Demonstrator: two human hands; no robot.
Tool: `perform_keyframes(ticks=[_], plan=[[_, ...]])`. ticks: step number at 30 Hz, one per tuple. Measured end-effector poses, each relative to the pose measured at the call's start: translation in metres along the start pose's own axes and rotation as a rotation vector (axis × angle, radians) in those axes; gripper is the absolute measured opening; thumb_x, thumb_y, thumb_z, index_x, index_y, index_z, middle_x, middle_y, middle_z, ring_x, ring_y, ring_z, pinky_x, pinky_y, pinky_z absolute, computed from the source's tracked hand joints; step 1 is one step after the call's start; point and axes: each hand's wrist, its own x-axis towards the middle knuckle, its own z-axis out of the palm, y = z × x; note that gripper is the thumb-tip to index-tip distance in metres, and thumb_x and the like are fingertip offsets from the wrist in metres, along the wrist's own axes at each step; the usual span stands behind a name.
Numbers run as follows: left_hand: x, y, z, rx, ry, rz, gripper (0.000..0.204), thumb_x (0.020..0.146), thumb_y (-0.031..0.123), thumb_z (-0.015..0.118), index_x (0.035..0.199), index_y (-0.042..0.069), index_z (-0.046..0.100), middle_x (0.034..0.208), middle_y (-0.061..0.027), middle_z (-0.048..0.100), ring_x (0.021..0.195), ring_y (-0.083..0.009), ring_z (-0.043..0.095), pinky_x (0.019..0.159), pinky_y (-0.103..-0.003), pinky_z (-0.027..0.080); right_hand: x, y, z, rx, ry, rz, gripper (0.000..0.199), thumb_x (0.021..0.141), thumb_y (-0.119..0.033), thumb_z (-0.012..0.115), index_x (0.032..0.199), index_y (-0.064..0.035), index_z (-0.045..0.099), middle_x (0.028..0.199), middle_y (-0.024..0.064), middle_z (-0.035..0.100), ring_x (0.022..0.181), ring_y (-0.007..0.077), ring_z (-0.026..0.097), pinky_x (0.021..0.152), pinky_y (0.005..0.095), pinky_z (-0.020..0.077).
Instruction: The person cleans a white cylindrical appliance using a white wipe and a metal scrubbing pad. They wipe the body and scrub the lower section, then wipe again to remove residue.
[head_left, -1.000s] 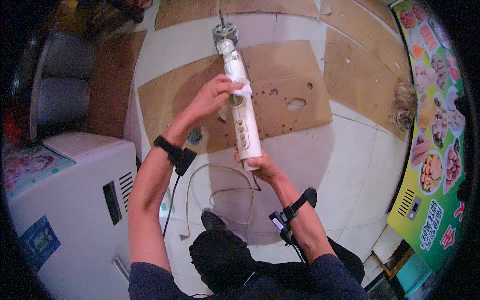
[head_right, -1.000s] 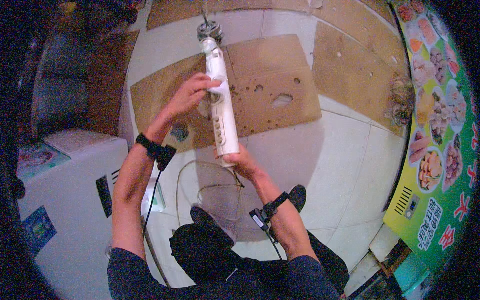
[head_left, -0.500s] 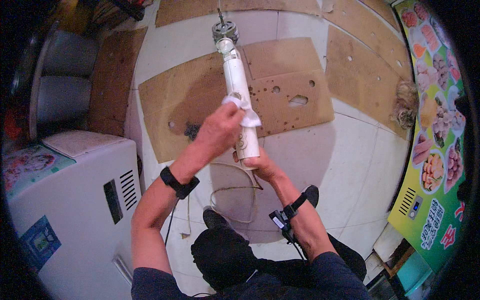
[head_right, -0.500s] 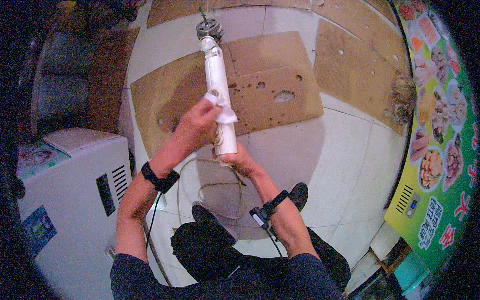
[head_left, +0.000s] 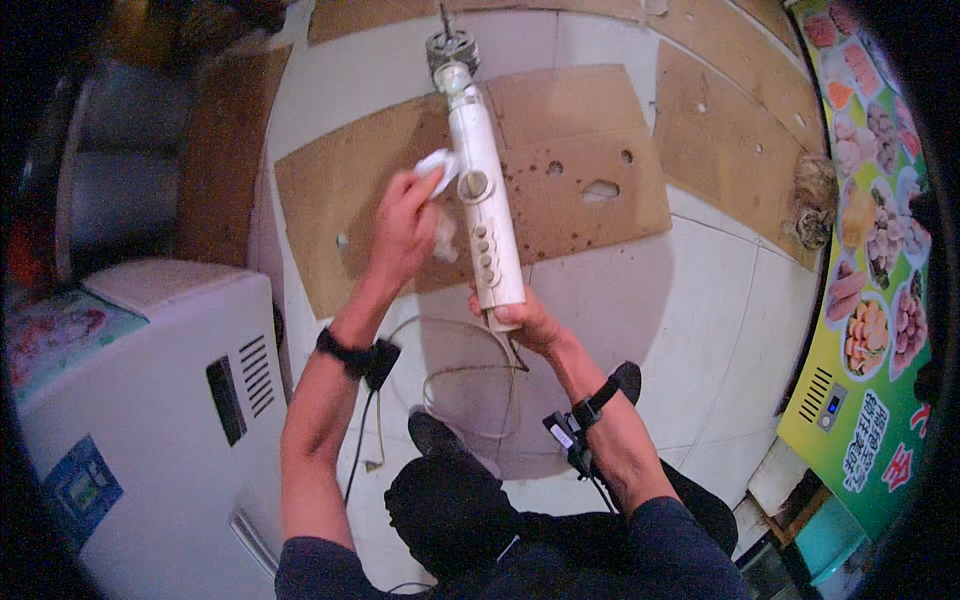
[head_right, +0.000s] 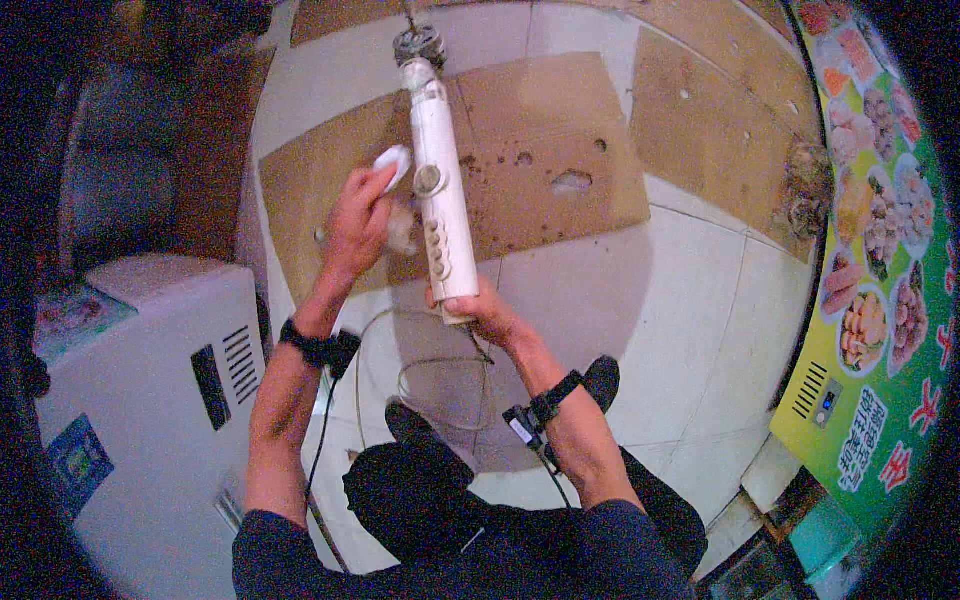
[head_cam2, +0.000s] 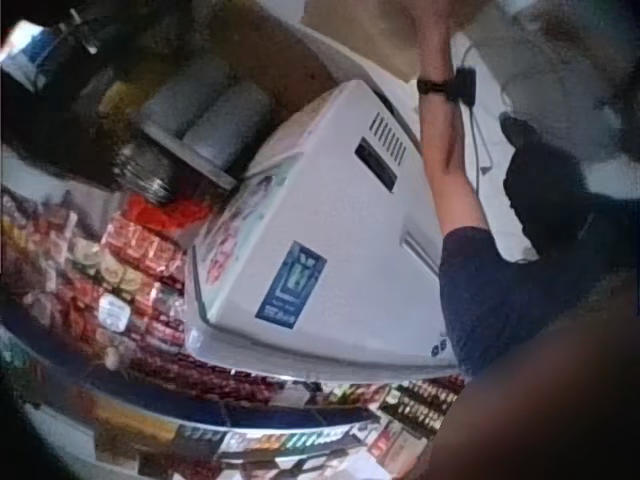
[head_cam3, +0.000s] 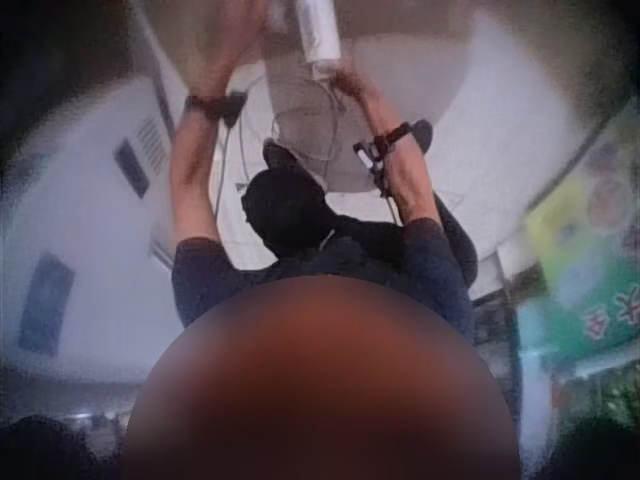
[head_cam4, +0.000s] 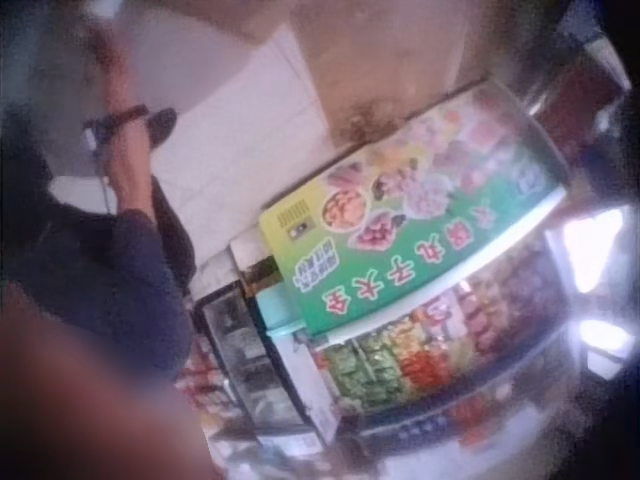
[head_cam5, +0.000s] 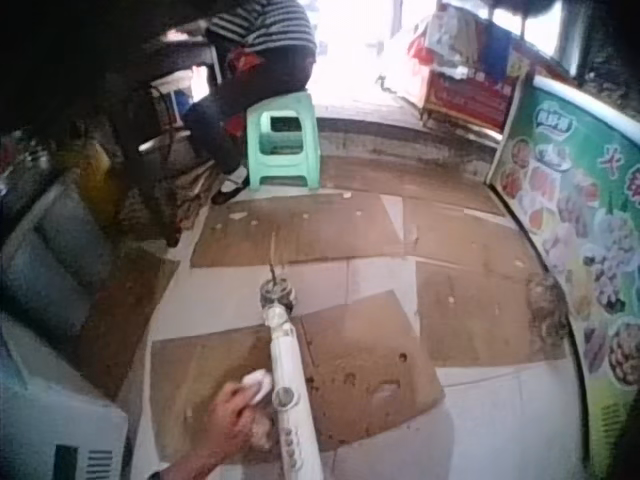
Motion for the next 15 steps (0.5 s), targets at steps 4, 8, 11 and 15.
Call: perform_keyframes(ticks=[4, 8, 11, 15], plan=[[-0.009, 0.019, -0.003, -0.064, -0.111, 0.026, 0.038, 0.091, -0.004, 0.056, 0.125, 0.004, 0.069, 0.103, -0.0165, 0.058, 0.093, -0.0334, 0.064, 0.085, -0.04, 0.055, 0.002, 0.0, -0.003, -0.03, 0.028, -0.026, 0.076, 0.07, -0.049, 0.085, 0.126, -0.0046, 0.061, 0.108, 0.0049, 0.068, 0.1, 0.0168, 0.063, 0.09, 0.0318, 0.0489], [-0.02, 0.046, -0.014, -0.039, -0.237, 0.018, 0.042, 0.089, -0.007, 0.057, 0.126, 0.01, 0.07, 0.108, -0.0168, 0.058, 0.101, -0.0357, 0.064, 0.091, -0.04, 0.054, 0.006, -0.001, -0.004, -0.048, 0.032, -0.018, 0.08, 0.069, -0.047, 0.086, 0.13, -0.0053, 0.056, 0.108, 0.0048, 0.064, 0.1, 0.0167, 0.061, 0.088, 0.0312, 0.0483], [-0.014, 0.041, -0.007, -0.078, -0.271, 0.134, 0.048, 0.086, -0.009, 0.06, 0.126, 0.013, 0.072, 0.116, -0.017, 0.058, 0.109, -0.0353, 0.064, 0.095, -0.042, 0.054, 0.008, -0.002, -0.007, -0.047, 0.037, 0.012, 0.08, 0.069, -0.045, 0.086, 0.131, -0.0064, 0.055, 0.108, 0.0044, 0.062, 0.101, 0.0164, 0.06, 0.088, 0.031, 0.0485], [-0.009, 0.013, -0.011, -0.092, -0.467, 0.094, 0.064, 0.084, -0.017, 0.055, 0.135, 0.018, 0.071, 0.12, -0.0141, 0.06, 0.11, -0.0311, 0.064, 0.102, -0.035, 0.05, 0.008, 0.006, -0.004, -0.154, 0.033, 0.076, 0.078, 0.068, -0.043, 0.087, 0.13, -0.0063, 0.056, 0.11, 0.0043, 0.064, 0.101, 0.016, 0.062, 0.09, 0.0316, 0.05]])
